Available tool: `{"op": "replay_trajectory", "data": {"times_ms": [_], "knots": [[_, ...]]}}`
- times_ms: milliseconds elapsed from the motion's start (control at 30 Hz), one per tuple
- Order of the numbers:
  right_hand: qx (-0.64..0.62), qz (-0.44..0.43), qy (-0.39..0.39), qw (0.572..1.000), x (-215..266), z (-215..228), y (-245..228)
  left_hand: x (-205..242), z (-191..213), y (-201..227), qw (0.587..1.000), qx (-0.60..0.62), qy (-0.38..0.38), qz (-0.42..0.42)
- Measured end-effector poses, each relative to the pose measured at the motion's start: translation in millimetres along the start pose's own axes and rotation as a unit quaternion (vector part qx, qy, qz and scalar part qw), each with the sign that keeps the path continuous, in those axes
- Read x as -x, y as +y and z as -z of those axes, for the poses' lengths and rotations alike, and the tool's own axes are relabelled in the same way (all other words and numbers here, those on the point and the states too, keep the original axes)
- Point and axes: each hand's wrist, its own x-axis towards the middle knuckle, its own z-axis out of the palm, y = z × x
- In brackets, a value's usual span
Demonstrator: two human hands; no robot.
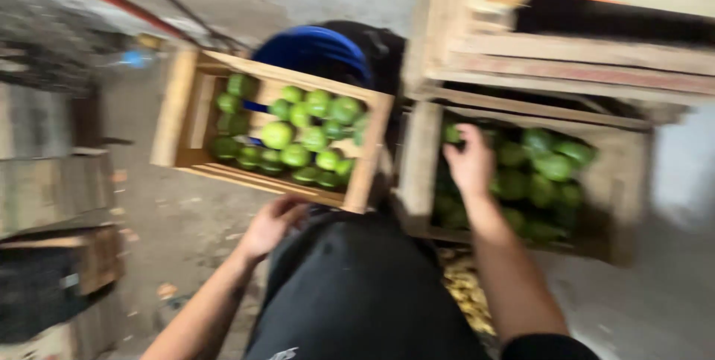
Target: The person transfers green limes from a wooden crate into a blue bucket, handling them one by one or in small handfuls. The person repeatedly reaches into the crate, picks up limes, and places them into the bucket until the crate is nearly empty.
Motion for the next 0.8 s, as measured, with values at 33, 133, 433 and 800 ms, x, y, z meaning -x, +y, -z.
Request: {"op": "replay_trajectory", "data": {"times_ms": [33, 133, 433, 800], "knots": [[0.023, -0.028, -0.003, 0.999, -9.8, -12.7, -6.1, -4.4, 13.8, -3.8, 0.999, -0.038, -0.010, 0.000], [0.083, -0.014, 0.003, 0.996, -4.1, -6.9, -17.4, -29.5, 71.1, -4.5, 0.977, -0.198, 0.021, -0.074], [-0.069, 0.128, 0.056, 0.988, 54.7, 9.3, -160.2, -268.6, 128.3, -113.9, 0.930, -0.325, 0.069, -0.158], [-0.093, 0.038, -0.306, 0.947, 48.8, -114.4, -291.7, -237.7, 143.5, 6.1, 0.972, -0.177, -0.127, 0.082]]}}
